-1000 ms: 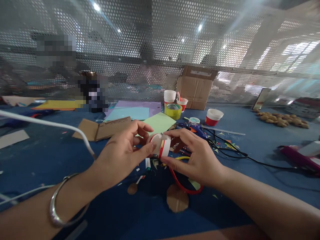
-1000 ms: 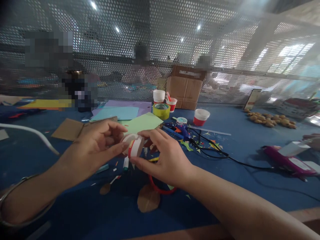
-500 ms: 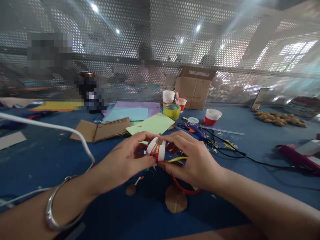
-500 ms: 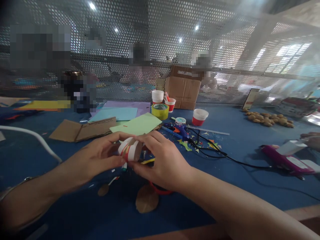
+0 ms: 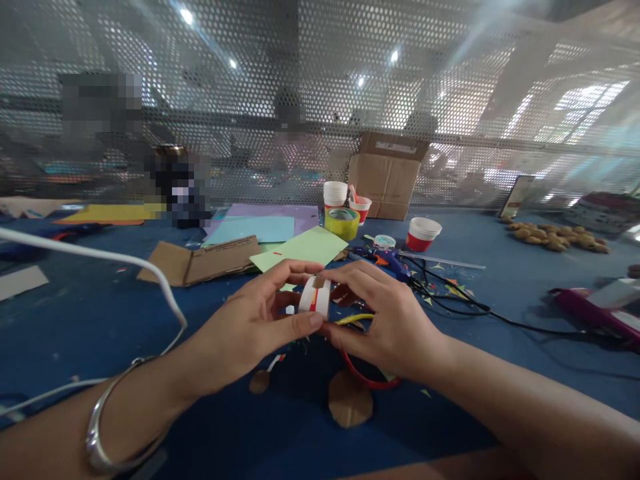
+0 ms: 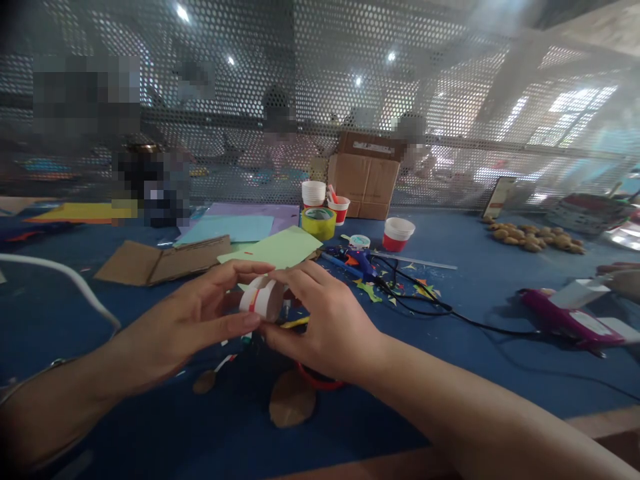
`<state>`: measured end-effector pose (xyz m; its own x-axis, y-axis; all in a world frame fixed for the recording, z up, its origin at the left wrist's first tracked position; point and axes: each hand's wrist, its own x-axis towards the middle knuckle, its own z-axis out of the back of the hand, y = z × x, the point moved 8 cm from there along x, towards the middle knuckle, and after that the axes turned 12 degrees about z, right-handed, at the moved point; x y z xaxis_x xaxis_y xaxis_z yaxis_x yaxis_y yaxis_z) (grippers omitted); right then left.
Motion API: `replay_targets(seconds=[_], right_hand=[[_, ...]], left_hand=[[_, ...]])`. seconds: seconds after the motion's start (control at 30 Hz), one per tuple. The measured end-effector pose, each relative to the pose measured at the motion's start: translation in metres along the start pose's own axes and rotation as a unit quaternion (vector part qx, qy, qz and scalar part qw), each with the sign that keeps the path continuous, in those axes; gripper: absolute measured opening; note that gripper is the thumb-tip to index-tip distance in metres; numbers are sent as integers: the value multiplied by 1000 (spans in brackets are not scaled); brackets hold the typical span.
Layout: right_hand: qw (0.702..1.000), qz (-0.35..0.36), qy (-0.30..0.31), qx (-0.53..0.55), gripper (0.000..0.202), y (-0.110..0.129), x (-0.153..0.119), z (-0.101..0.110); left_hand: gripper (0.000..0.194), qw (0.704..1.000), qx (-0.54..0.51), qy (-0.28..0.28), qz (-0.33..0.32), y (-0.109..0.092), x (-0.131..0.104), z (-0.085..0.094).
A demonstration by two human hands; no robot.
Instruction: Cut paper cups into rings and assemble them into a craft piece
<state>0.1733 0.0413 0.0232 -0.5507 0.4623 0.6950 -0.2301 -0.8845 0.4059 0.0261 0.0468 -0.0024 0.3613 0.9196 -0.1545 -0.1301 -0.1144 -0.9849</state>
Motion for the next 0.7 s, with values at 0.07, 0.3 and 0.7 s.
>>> replay_targets(seconds=[0.07, 0.3, 0.7], right_hand=[[1000, 0, -3, -5, 44, -1, 0, 0], [1000, 5, -9, 3, 50, 0, 0, 2], [999, -30, -2, 41, 46, -2, 2, 6]], left_hand=[[42, 1000, -1, 2, 5, 0, 0, 0], [47, 999, -14, 15, 28, 6, 3, 2], [46, 995, -69, 40, 54, 10, 10, 6]])
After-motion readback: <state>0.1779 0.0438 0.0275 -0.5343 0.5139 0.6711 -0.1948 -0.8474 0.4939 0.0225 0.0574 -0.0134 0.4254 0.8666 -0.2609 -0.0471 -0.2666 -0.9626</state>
